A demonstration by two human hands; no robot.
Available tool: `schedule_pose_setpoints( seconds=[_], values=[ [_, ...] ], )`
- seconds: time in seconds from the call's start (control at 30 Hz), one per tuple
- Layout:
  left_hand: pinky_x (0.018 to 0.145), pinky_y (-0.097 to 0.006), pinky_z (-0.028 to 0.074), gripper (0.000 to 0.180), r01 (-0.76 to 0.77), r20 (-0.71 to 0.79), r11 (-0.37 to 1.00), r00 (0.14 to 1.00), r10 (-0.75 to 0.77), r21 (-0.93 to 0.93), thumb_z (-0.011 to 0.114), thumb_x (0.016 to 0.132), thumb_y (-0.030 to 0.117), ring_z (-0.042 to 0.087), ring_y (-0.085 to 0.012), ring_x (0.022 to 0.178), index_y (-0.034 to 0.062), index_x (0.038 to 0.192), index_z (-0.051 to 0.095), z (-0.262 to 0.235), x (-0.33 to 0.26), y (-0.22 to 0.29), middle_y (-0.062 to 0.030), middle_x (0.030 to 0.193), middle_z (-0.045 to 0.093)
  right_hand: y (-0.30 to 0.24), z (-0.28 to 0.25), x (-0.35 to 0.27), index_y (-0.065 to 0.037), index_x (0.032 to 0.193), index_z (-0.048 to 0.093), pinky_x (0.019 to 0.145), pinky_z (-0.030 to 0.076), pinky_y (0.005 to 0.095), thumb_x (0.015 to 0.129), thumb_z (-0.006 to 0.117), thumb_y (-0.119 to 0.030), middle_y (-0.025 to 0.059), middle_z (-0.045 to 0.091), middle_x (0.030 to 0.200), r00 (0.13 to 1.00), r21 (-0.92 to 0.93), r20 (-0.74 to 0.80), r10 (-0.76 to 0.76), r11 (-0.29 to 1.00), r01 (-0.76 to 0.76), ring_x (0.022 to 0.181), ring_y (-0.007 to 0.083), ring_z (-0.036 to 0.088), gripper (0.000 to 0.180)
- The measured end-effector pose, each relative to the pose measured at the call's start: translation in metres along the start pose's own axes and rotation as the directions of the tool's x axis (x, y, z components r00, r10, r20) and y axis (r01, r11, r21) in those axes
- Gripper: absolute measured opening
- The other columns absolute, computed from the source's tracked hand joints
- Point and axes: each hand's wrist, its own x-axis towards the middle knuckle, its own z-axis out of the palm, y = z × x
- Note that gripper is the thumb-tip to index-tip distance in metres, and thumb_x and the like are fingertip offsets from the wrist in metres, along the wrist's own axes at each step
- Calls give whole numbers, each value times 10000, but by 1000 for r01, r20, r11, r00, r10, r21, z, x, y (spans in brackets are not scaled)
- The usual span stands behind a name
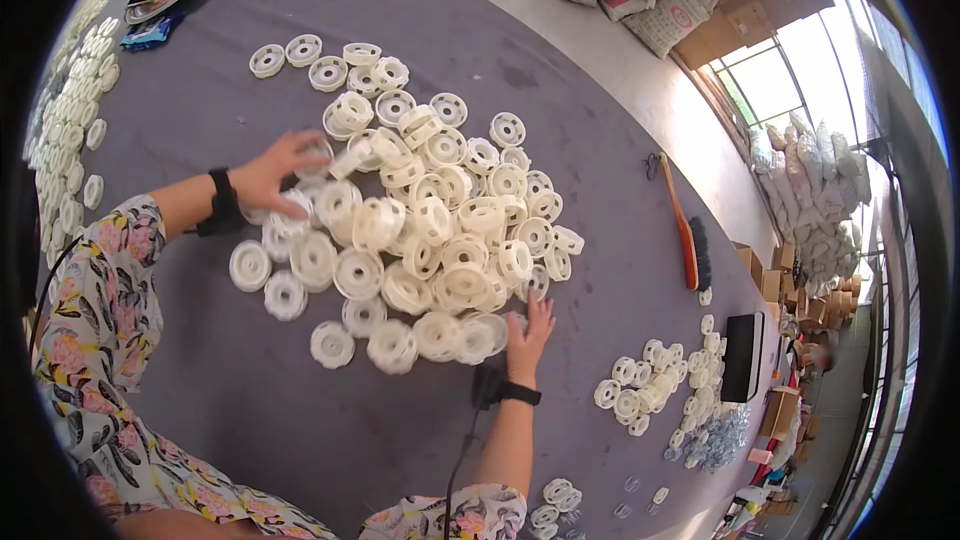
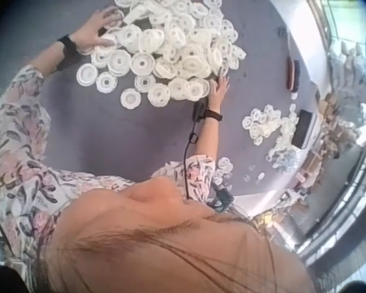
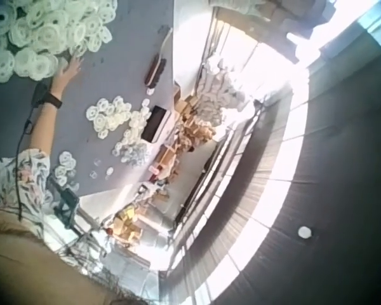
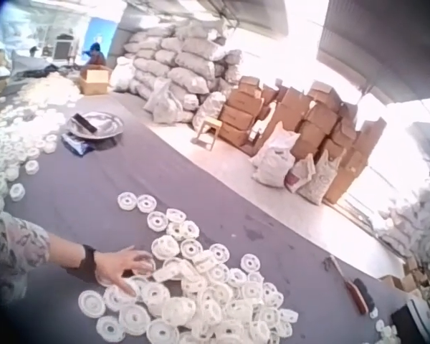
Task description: The person uses a manual press to assemble a white plastic component, then gathers a pile of plastic caps and metal springs to begin inserting the springs into the caps by hand.
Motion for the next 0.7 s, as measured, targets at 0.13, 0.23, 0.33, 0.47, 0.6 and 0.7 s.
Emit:
schedule_pose_setpoints(
  seconds=[0.13,0.23,0.33,0.47,0.6,0.7],
  values=[
    [1034,-592,155,753,-227,157,972,960,233,-55,711,660,519,292,-369,1267,153,1270,463,38,-21,63,-174,1381,288,-20,12,-47,-89,1256,495,1091,95,471,806,551,-207,134,473,1298,985,50,143,-93,995,86,1324,329,266,468],
    [1035,-576,179,687,-351,220,928,903,370,-120,697,687,499,340,-336,1244,153,1243,489,33,-26,80,-154,1345,348,-53,-4,-85,-25,1178,528,1073,196,456,815,531,-160,136,492,1261,987,213,151,-56,977,23,1291,331,316,387],
    [1042,-502,237,584,-399,62,864,898,436,-309,690,717,430,419,-301,1191,130,1193,530,-10,3,65,-124,1263,454,-23,-13,-120,3,1128,537,1038,263,453,824,515,-155,154,503,1226,988,125,-84,126,985,-115,1235,336,373,344],
    [1006,-439,320,690,271,-597,962,774,-211,12,670,729,454,406,-340,1214,146,1303,442,-58,46,-76,-172,1339,395,-18,-5,-123,16,1101,532,1001,299,428,854,480,-142,184,480,1227,928,-203,-336,159,950,-237,1169,322,420,298],
    [1039,-473,237,828,740,-564,668,522,-640,-74,586,688,664,333,-315,1285,252,1369,357,-69,88,-144,-162,1408,318,-16,0,-119,-5,1099,535,1000,283,447,809,525,-145,183,484,1219,944,-325,-303,132,917,-233,1178,348,406,322],
    [1041,-482,198,821,661,-418,746,657,-627,-80,587,662,691,324,-299,1290,277,1346,400,-62,119,-128,-135,1386,362,-18,-2,-120,-6,1090,533,986,299,420,816,520,-140,180,484,1213,948,-384,-294,122,893,-234,1162,330,416,305]
  ],
)
